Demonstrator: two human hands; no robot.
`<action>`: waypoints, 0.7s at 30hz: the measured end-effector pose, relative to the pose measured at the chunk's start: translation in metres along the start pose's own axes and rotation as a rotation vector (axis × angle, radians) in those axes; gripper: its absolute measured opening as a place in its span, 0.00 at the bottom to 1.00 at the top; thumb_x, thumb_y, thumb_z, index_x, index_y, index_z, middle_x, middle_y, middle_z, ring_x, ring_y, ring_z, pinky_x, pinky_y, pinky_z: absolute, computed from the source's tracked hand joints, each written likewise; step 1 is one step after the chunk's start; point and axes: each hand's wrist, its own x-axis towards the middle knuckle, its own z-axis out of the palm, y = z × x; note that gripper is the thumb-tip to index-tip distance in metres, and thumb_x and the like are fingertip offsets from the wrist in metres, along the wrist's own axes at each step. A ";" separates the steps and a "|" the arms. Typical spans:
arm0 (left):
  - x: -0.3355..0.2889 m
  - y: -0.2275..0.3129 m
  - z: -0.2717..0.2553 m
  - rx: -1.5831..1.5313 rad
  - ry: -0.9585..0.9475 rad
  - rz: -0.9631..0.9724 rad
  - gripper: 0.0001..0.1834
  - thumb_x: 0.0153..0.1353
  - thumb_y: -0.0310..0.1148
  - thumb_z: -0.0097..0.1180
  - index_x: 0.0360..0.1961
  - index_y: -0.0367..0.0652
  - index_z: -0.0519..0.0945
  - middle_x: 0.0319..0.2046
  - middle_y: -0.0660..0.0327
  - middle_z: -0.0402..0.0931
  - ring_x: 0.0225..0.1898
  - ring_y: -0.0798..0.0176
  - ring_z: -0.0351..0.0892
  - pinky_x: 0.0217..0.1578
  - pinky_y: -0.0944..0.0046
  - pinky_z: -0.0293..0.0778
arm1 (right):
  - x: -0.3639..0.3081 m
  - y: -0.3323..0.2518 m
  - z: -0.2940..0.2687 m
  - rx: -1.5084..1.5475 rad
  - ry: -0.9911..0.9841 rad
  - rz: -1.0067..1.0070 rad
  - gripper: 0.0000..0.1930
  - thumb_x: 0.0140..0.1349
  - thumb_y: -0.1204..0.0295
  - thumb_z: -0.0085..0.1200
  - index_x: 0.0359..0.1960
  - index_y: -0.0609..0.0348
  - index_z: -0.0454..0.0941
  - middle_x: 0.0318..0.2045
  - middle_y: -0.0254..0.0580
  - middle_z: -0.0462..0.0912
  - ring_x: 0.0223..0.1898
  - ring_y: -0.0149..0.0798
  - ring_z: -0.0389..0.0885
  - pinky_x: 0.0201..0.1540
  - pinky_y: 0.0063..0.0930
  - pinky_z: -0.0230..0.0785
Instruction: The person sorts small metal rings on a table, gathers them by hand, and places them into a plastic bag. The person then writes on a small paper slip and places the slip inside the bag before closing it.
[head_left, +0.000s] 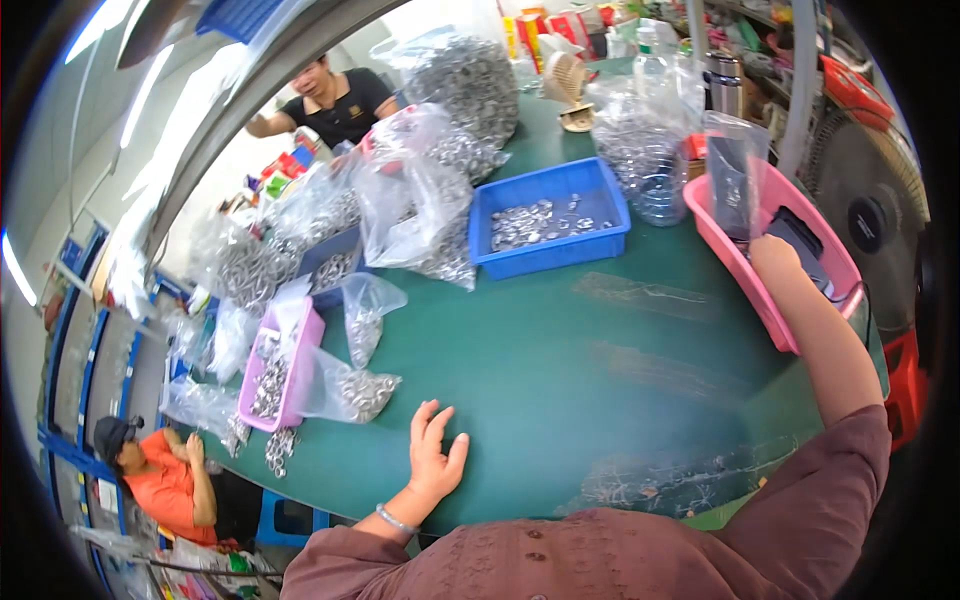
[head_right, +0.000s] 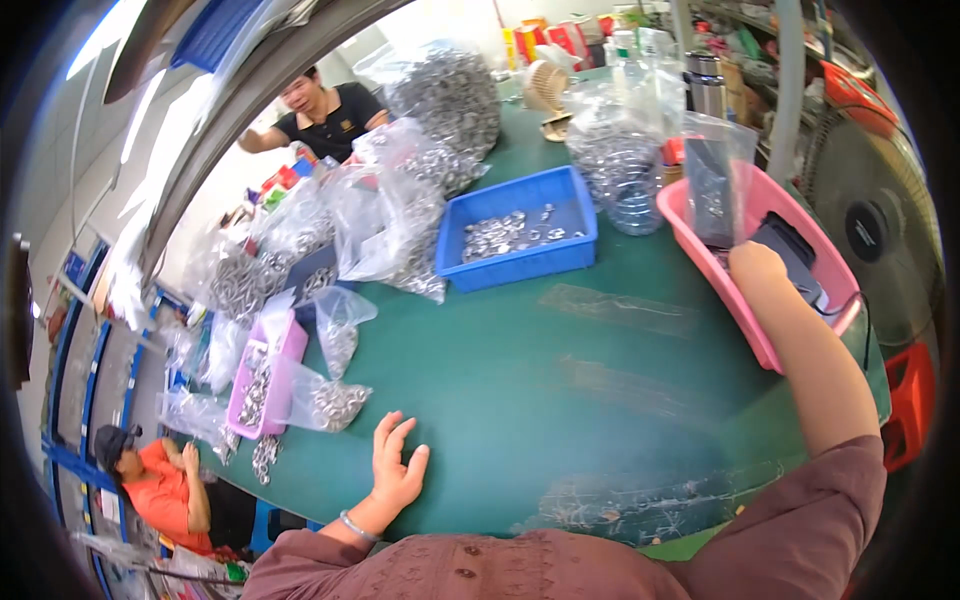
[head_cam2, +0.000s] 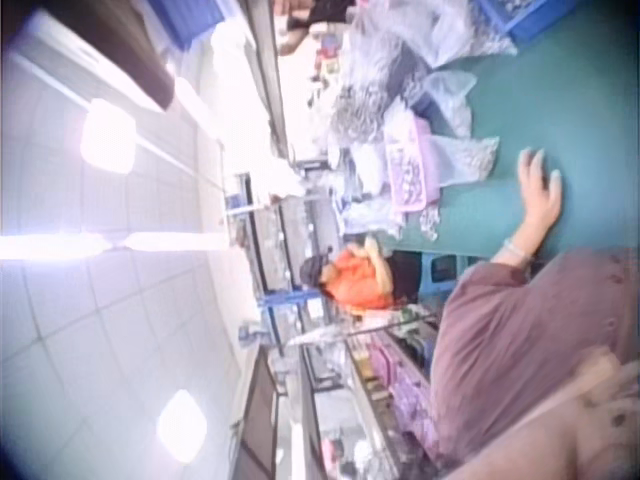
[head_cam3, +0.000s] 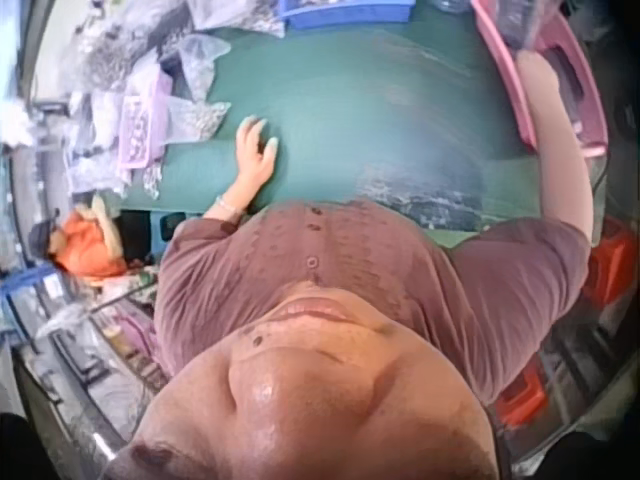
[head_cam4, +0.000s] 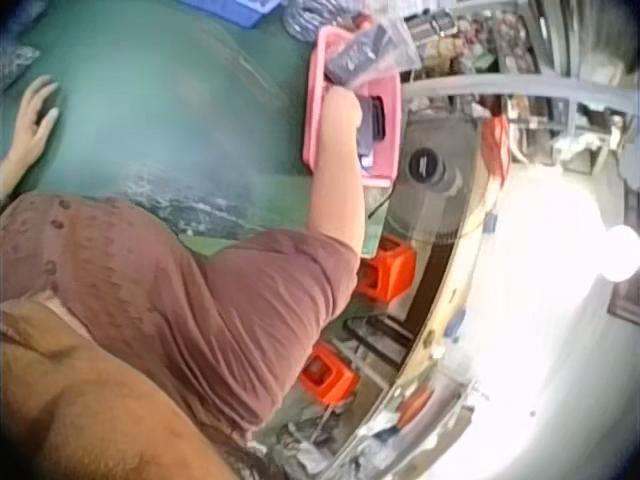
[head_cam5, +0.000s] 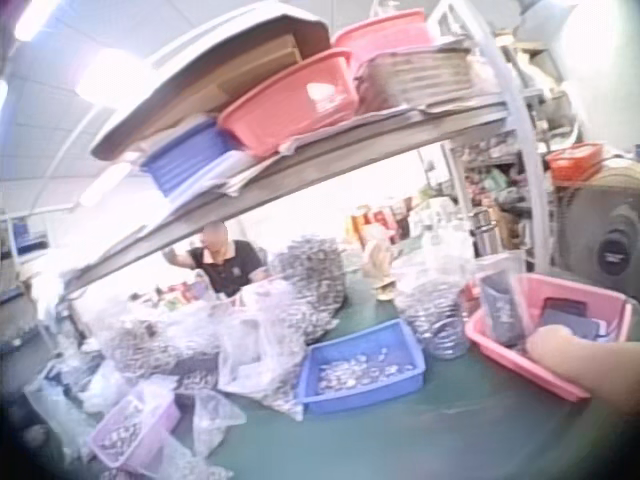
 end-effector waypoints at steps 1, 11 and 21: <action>0.000 0.001 -0.001 -0.023 0.005 -0.007 0.22 0.52 0.27 0.57 0.51 0.37 0.72 0.56 0.46 0.63 0.57 0.46 0.64 0.56 0.54 0.63 | 0.003 -0.002 0.002 -0.005 0.033 -0.022 0.13 0.56 0.70 0.46 0.33 0.59 0.83 0.36 0.52 0.82 0.40 0.49 0.82 0.42 0.42 0.75; -0.001 -0.001 -0.005 -0.035 0.032 0.001 0.21 0.53 0.28 0.58 0.49 0.36 0.73 0.54 0.44 0.64 0.56 0.41 0.65 0.53 0.53 0.66 | 0.009 -0.007 0.002 -0.049 0.016 -0.026 0.13 0.55 0.71 0.47 0.34 0.59 0.84 0.36 0.50 0.83 0.39 0.48 0.82 0.41 0.40 0.75; -0.002 -0.001 -0.005 -0.047 0.048 -0.005 0.20 0.53 0.28 0.58 0.49 0.36 0.73 0.54 0.44 0.64 0.56 0.42 0.65 0.54 0.53 0.65 | 0.012 -0.003 0.009 -0.063 0.083 -0.039 0.12 0.53 0.72 0.47 0.32 0.60 0.84 0.33 0.51 0.83 0.36 0.49 0.83 0.38 0.40 0.75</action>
